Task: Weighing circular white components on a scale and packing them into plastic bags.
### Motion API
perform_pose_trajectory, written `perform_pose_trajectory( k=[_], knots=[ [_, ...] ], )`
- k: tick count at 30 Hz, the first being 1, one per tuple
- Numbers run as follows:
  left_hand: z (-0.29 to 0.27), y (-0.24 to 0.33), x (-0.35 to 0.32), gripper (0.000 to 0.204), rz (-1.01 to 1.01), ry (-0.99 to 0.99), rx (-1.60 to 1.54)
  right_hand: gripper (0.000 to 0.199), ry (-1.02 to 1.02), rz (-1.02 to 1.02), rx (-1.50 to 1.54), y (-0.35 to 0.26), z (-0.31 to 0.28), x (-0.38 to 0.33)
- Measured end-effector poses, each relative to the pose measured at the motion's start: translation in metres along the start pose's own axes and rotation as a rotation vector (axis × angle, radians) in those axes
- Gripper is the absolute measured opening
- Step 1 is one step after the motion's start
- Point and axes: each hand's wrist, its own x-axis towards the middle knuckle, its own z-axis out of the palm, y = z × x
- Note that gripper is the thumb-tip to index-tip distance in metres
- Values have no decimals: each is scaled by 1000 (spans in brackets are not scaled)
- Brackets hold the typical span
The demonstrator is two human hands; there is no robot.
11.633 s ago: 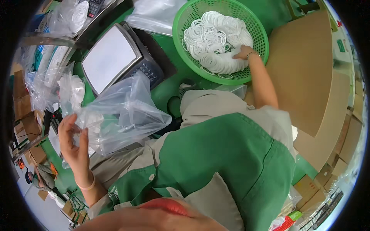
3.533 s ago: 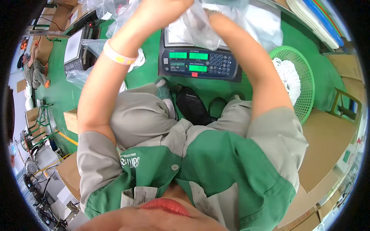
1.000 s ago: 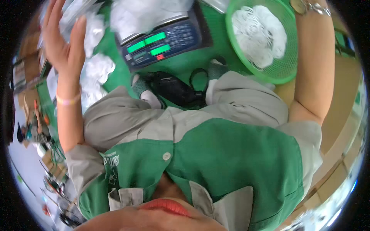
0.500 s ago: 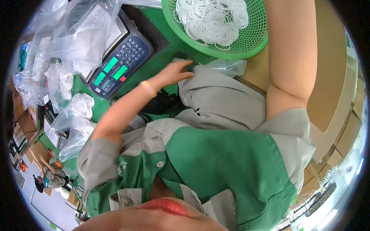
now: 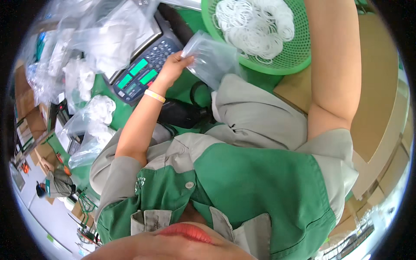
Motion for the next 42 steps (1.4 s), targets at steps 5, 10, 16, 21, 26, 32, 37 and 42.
perform_pose_trajectory(
  k=[5,10,16,21,26,32,37,42],
  knots=[
    [-48,29,-30,23,30,24,-303,26,-126,-23,-12,1,37,-1],
    [-67,63,-67,22,16,-5,-302,26,-226,-59,-29,-4,69,-7],
    [-93,87,-93,29,-42,-77,-402,25,-318,-73,-49,-2,97,-14],
    [-86,2,-73,68,-18,650,332,25,-370,-65,-67,1,114,-17],
    [-4,-72,-94,94,58,492,188,25,-378,-43,-91,9,117,-19],
    [-10,-73,-87,101,3,450,485,22,-305,-43,-118,14,120,-22],
    [15,-68,-97,89,-31,490,1141,22,-334,-31,-96,22,118,-20],
    [-14,-72,-80,72,176,528,1007,24,-416,-27,-61,26,120,-21]
  ],
)
